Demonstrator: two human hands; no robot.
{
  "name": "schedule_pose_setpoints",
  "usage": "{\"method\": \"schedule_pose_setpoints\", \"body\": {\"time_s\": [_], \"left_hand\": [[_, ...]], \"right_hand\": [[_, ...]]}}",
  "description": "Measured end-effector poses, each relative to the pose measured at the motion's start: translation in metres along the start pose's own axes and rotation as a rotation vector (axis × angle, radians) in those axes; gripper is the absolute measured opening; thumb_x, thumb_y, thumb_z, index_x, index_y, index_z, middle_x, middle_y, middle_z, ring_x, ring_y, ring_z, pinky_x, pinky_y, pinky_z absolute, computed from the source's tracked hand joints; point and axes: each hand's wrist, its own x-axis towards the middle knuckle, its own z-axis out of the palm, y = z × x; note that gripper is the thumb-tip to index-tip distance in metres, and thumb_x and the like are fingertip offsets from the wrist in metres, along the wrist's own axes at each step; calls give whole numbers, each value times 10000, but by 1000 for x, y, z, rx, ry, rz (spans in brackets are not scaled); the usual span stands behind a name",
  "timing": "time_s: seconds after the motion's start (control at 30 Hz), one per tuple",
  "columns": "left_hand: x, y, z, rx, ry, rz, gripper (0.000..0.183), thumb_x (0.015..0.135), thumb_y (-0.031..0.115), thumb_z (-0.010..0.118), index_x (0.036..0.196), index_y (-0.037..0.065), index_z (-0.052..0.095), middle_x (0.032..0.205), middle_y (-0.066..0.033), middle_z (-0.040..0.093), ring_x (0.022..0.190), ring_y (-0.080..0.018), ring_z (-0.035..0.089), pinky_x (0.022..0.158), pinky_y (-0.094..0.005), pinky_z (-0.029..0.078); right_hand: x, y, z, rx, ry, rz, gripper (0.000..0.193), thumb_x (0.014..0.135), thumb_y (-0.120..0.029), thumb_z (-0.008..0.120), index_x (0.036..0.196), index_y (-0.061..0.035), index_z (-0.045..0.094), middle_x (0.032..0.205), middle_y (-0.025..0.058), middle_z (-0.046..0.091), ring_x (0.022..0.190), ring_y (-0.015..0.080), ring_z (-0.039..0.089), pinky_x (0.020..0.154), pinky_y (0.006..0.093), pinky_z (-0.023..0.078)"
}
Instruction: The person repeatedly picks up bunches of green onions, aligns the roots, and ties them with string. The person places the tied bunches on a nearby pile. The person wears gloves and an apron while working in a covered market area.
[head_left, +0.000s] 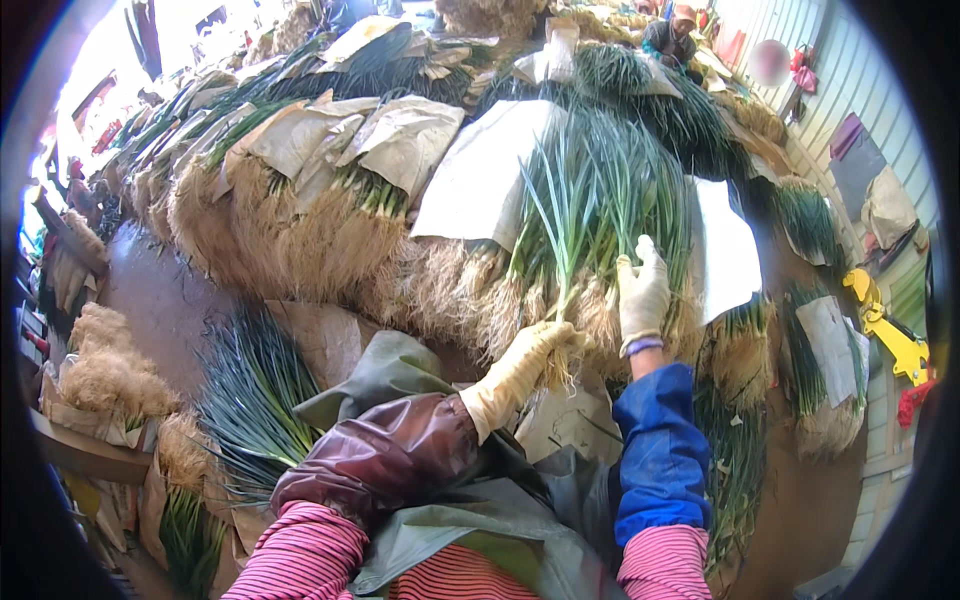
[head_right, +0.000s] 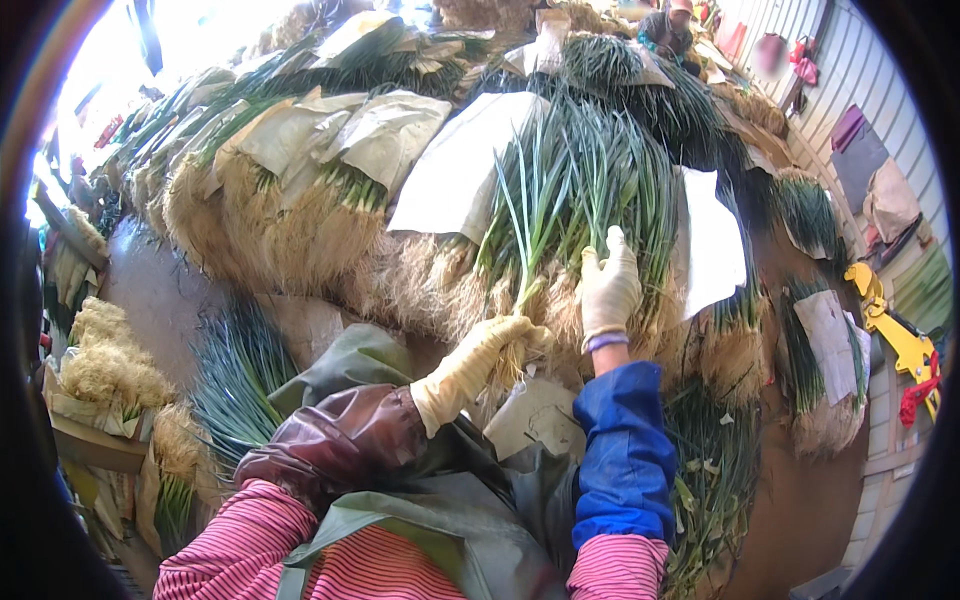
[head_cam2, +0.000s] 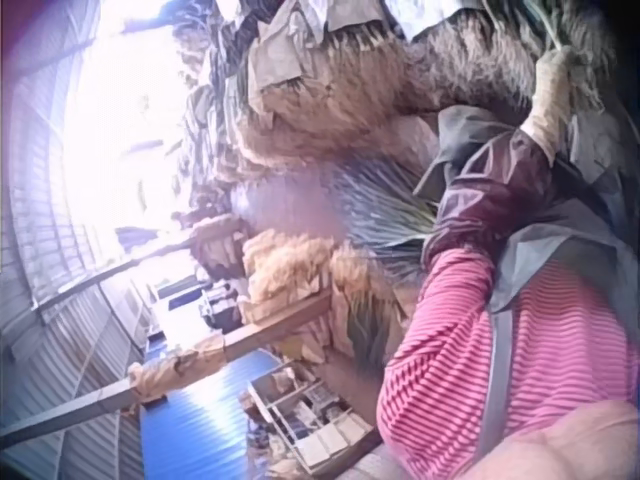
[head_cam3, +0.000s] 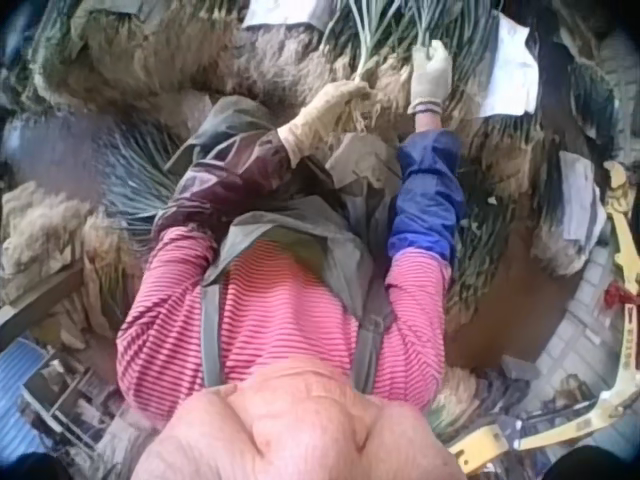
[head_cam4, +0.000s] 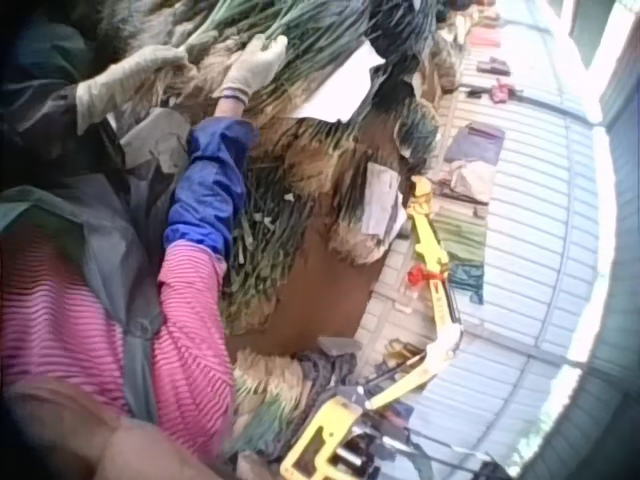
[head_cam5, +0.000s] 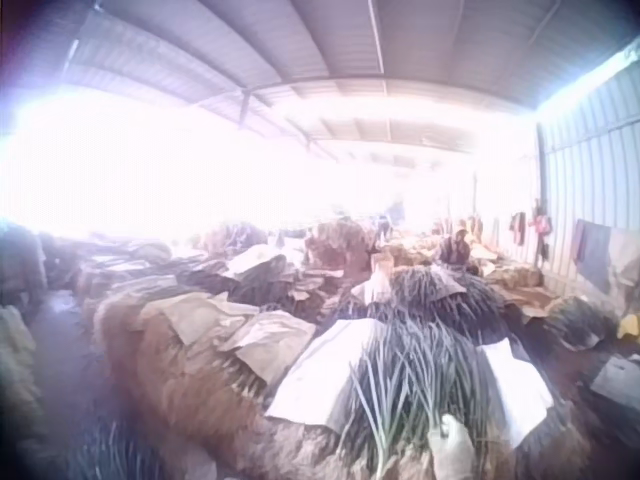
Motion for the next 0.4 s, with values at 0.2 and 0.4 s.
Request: {"method": "schedule_pose_setpoints", "body": {"time_s": [0.2,0.4], "left_hand": [[-9,16,9,224,12,-70,310,950,294,595,1009,1,679,884,-52,684,810,-134,623,725,-248,479],[-59,65,-13,254,99,87,384,999,400,492,1055,56,653,944,-20,659,794,-113,570,647,-251,449]], "right_hand": [[-34,-19,24,635,-516,328,497,912,-373,649,1283,-53,564,1171,154,644,1015,201,620,922,343,496],[-57,-52,41,1143,-697,321,303,963,-232,567,1148,7,590,1062,96,663,1002,140,603,904,295,454]]}}
